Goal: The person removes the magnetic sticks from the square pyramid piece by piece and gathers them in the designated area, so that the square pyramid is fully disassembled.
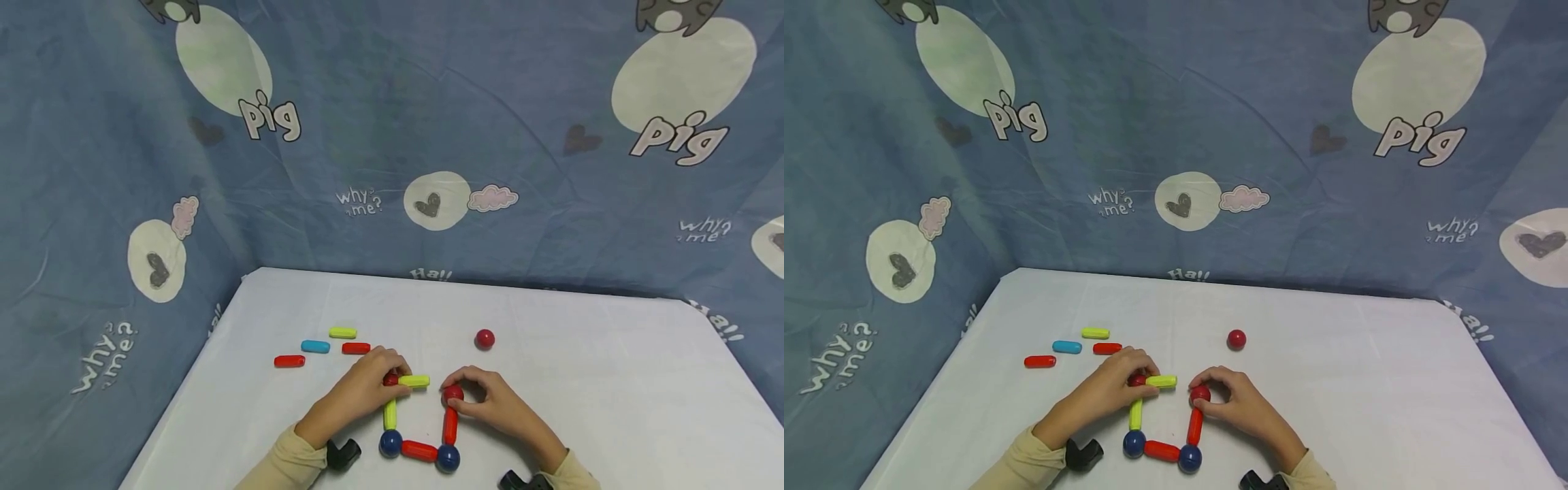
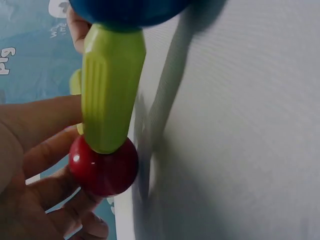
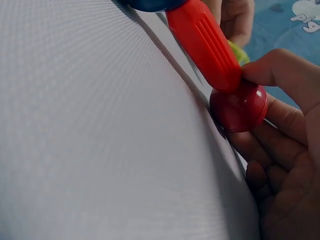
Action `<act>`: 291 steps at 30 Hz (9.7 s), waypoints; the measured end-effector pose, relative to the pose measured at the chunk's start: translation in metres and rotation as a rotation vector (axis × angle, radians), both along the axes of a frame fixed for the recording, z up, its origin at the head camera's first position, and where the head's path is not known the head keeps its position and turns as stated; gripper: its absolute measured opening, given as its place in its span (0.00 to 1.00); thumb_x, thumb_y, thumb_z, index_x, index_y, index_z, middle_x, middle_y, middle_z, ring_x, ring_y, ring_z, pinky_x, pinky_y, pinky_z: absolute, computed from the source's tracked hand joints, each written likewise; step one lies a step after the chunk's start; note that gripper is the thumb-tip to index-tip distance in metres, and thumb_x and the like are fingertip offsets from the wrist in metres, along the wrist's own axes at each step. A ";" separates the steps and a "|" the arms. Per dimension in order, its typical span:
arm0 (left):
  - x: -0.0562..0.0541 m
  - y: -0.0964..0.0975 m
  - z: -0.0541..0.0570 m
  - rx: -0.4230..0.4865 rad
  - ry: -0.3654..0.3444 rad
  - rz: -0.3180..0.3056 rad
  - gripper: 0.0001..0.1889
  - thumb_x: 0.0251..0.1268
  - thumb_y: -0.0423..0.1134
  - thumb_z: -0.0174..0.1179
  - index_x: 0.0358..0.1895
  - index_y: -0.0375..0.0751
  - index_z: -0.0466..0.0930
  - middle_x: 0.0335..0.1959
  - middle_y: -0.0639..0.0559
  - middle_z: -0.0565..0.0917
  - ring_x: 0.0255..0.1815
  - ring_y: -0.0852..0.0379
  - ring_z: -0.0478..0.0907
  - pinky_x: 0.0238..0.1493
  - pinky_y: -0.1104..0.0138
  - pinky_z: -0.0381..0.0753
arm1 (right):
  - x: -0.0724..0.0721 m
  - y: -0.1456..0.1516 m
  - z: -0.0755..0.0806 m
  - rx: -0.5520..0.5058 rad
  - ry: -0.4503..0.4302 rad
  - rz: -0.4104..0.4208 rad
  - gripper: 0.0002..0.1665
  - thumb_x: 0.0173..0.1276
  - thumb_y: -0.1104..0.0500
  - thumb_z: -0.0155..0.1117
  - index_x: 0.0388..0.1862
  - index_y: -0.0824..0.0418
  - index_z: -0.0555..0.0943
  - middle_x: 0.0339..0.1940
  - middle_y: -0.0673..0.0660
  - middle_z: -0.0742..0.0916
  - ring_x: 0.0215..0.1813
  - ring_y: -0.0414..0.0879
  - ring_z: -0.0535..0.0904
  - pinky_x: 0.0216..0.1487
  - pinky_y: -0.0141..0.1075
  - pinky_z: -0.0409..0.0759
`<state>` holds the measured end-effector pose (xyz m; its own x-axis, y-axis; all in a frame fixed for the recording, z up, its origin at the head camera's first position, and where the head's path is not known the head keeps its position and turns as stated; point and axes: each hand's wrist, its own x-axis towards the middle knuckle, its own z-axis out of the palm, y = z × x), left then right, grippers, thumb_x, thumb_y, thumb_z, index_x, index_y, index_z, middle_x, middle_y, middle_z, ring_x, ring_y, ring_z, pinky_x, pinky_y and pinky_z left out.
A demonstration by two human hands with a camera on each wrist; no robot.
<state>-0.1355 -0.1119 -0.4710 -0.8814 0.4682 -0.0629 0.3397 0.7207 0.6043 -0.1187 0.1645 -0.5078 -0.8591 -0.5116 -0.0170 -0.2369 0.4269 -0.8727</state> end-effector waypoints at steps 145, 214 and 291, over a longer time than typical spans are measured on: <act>0.038 0.017 0.012 -0.152 -0.051 -0.054 0.09 0.59 0.46 0.76 0.41 0.52 0.91 0.31 0.65 0.81 0.34 0.68 0.69 0.36 0.71 0.71 | 0.003 0.000 -0.002 0.024 0.085 0.054 0.20 0.61 0.44 0.79 0.51 0.41 0.84 0.48 0.39 0.88 0.55 0.37 0.81 0.65 0.33 0.77; 0.033 0.014 0.007 -0.142 -0.040 -0.064 0.11 0.60 0.46 0.75 0.45 0.55 0.91 0.41 0.64 0.88 0.44 0.66 0.78 0.47 0.65 0.81 | -0.021 0.067 -0.002 0.061 0.138 -0.619 0.25 0.67 0.50 0.76 0.60 0.58 0.85 0.61 0.59 0.87 0.53 0.14 0.69 0.52 0.17 0.75; 0.024 0.013 0.000 0.076 -0.076 -0.062 0.06 0.62 0.41 0.74 0.41 0.49 0.90 0.34 0.63 0.87 0.35 0.71 0.78 0.43 0.73 0.80 | 0.005 -0.011 0.001 -0.090 -0.014 0.065 0.21 0.63 0.53 0.78 0.56 0.50 0.87 0.51 0.49 0.91 0.44 0.42 0.82 0.29 0.26 0.74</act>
